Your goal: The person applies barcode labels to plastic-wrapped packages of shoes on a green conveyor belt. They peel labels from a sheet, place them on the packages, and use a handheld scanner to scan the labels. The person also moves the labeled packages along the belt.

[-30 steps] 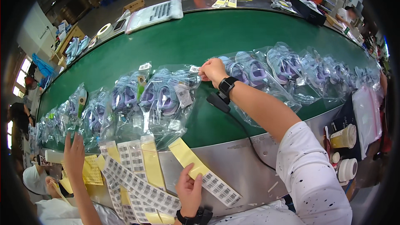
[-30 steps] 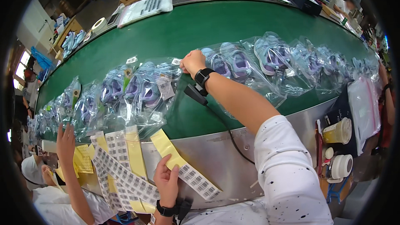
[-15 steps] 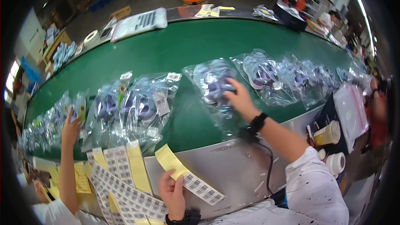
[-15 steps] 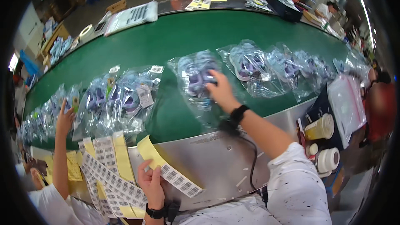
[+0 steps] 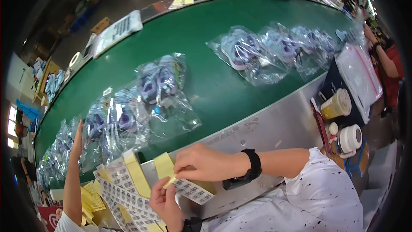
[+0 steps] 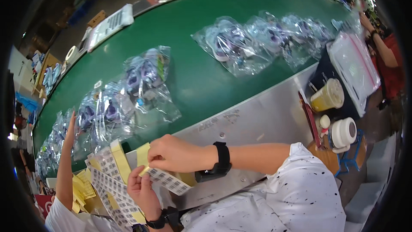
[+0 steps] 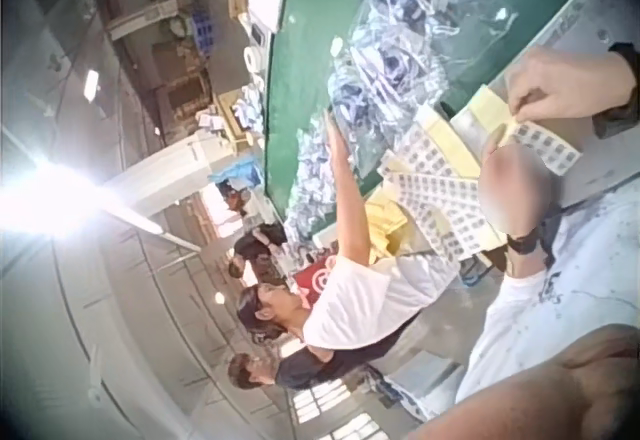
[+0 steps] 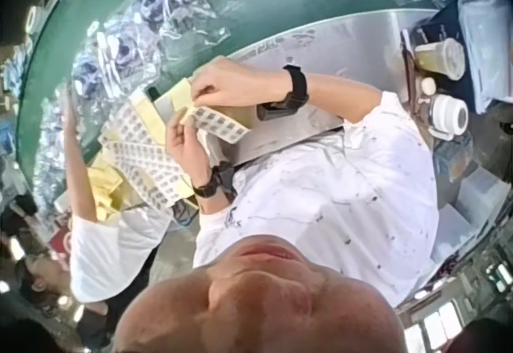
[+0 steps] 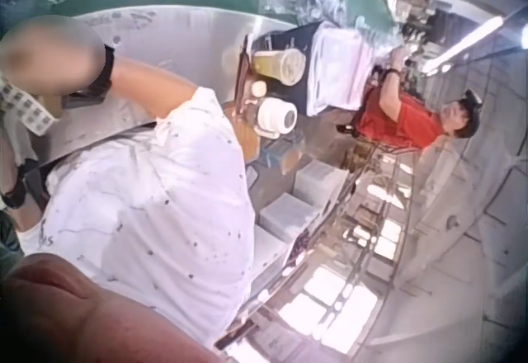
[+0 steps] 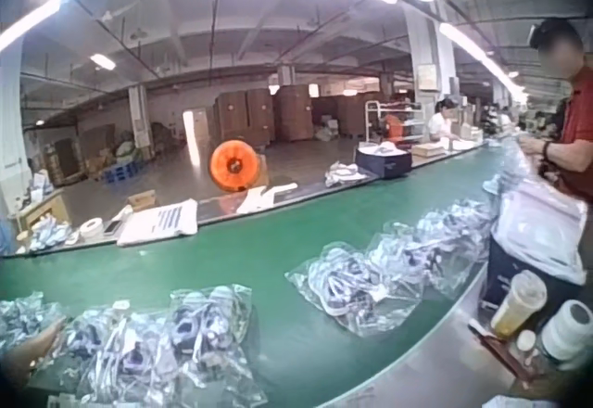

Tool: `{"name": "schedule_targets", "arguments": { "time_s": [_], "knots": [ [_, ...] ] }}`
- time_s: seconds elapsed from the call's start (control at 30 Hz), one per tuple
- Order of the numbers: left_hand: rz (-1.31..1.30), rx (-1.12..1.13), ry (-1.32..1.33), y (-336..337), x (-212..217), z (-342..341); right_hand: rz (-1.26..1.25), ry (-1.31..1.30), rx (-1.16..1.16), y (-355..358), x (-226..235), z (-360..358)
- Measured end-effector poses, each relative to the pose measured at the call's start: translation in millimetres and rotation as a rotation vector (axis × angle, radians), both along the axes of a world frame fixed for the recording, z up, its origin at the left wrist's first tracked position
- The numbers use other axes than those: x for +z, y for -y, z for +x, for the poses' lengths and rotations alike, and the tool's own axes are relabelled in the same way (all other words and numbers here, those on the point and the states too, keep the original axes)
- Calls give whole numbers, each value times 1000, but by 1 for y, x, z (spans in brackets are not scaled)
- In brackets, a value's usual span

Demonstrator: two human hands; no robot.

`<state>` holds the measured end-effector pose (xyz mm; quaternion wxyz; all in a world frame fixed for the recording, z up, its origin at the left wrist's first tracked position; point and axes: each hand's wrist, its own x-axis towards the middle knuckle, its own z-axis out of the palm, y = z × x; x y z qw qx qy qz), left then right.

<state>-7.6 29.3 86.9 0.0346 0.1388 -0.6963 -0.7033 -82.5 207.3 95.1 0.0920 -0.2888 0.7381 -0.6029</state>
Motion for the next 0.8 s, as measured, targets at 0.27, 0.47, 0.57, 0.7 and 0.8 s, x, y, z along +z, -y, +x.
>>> {"name": "schedule_targets", "arguments": {
  "time_s": [0.27,0.47,0.57,0.7,0.8],
  "knots": [
    [-175,22,-56,-6,1,-5,20,-401,-226,-2,-12,17],
    [-174,14,-16,-6,-11,-5,182,-724,-296,-7,-16,21],
    [-222,-22,-19,-20,3,-7,268,-763,-281,-9,-19,22],
    [-199,-33,12,-29,-1,-9,335,-768,-315,-13,-28,27],
    [-325,-101,46,-24,-7,-8,373,-758,-277,-20,-31,33]
  ]
}}
